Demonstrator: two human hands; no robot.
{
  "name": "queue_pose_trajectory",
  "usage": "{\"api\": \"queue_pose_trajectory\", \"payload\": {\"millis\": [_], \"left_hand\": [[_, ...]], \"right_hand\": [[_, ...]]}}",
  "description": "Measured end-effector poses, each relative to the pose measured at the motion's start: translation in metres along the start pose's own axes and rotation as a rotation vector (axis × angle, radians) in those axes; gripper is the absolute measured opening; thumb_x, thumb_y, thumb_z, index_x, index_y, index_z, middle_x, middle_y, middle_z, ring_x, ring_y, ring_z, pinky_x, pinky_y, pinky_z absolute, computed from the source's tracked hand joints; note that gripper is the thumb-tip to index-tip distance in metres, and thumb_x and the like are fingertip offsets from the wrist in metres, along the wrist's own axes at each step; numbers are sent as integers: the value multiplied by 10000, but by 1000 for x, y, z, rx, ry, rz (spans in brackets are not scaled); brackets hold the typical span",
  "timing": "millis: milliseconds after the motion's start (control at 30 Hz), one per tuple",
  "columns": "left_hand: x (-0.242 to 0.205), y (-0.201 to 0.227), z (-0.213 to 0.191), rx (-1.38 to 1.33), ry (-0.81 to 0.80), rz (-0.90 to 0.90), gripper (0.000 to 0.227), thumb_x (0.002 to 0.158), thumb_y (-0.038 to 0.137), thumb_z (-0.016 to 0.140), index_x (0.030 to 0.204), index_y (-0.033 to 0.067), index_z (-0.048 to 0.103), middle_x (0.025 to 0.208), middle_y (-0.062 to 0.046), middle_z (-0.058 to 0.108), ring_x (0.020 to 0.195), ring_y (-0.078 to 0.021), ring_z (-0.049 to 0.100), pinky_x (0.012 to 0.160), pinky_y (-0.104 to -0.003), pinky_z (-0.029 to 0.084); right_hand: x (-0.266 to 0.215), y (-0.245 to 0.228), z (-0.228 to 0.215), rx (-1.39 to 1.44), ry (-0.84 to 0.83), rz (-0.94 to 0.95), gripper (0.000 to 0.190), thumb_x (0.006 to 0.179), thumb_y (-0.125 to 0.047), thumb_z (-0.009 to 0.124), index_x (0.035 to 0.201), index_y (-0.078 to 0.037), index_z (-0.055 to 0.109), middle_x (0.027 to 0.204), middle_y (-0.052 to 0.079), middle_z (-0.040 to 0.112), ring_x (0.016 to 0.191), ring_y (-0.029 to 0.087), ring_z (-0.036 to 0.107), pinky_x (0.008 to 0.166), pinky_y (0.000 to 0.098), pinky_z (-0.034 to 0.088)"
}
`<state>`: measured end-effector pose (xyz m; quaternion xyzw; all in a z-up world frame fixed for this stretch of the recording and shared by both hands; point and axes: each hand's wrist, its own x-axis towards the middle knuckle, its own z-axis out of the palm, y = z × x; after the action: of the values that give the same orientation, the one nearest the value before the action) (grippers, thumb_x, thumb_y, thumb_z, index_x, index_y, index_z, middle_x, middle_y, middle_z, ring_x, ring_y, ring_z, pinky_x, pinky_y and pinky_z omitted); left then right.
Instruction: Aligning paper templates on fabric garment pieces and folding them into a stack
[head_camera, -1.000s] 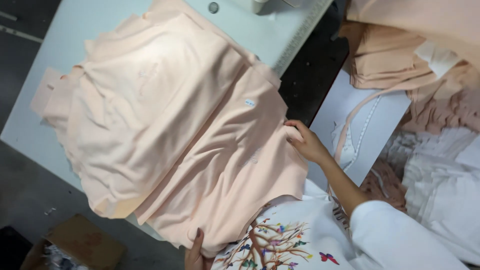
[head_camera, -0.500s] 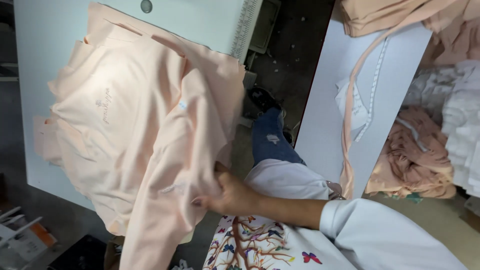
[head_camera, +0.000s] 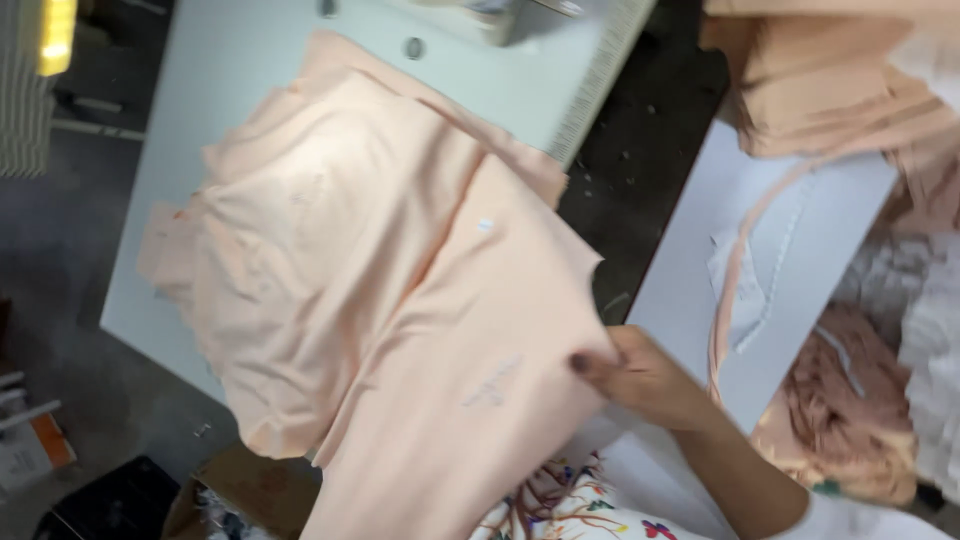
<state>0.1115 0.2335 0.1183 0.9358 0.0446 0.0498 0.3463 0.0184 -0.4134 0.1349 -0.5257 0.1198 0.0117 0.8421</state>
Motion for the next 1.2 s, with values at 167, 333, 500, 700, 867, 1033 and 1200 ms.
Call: {"api": "queue_pose_trajectory", "payload": {"millis": [167,333,500,700,867,1033,1200], "left_hand": [[81,113,31,87,153,208,442,1006,273,678,1363,21,611,1367,-163,605,1224,-313,585,1056,-451,493],[118,180,60,214,210,374,450,1042,236,643,1448,47,597,1472,-151,590,1330,-328,573,1132,-475,478],[87,161,105,-1365,104,-325,597,1025,550,455,1483,180,555,1330,-38,657,1321,-227,595,1176,-475,396],[13,169,144,105,-6,2,513,899,192,718,1388,83,607,1418,-78,616,1356,-243,554,1151,-494,339],[26,149,166,517,13,181,626,814,-64,553,1405,141,577,1539,-29,553,1475,-253,473,1282,-607,133],[54,152,161,606,90,314,526,772,-51,715,1279,89,702,1355,-67,702,1354,-246,595,1173,-549,374],[126,158,107,624,-16,302,557,657,-29,752,1200,93,773,1123,-85,778,1062,-285,721,937,-486,557]], "right_hand": [[77,-87,31,-88,-131,-70,295,894,-202,706,643,-50,676,524,25,614,475,116,548,432,283,482],[276,-90,124,410,-165,-12,171,1029,-124,623,1135,-14,699,992,9,652,1013,137,602,907,281,494],[306,-78,104,-237,-91,-29,422,984,-330,546,1315,-76,614,1177,83,685,1046,182,718,860,265,577],[252,-14,29,-1087,-311,-372,400,821,42,560,1205,-44,634,1212,122,656,1139,248,641,973,380,509],[260,20,9,-1786,-419,-791,936,567,-20,673,1465,-247,534,1478,51,526,1337,271,528,976,471,347],[295,4,52,-1989,-261,-1223,273,986,-164,633,1215,-314,630,1241,-68,679,1126,132,675,894,395,381],[351,-45,51,-2021,-656,-953,570,587,-153,710,1135,-285,628,1046,-74,668,967,183,660,748,386,431]]}}
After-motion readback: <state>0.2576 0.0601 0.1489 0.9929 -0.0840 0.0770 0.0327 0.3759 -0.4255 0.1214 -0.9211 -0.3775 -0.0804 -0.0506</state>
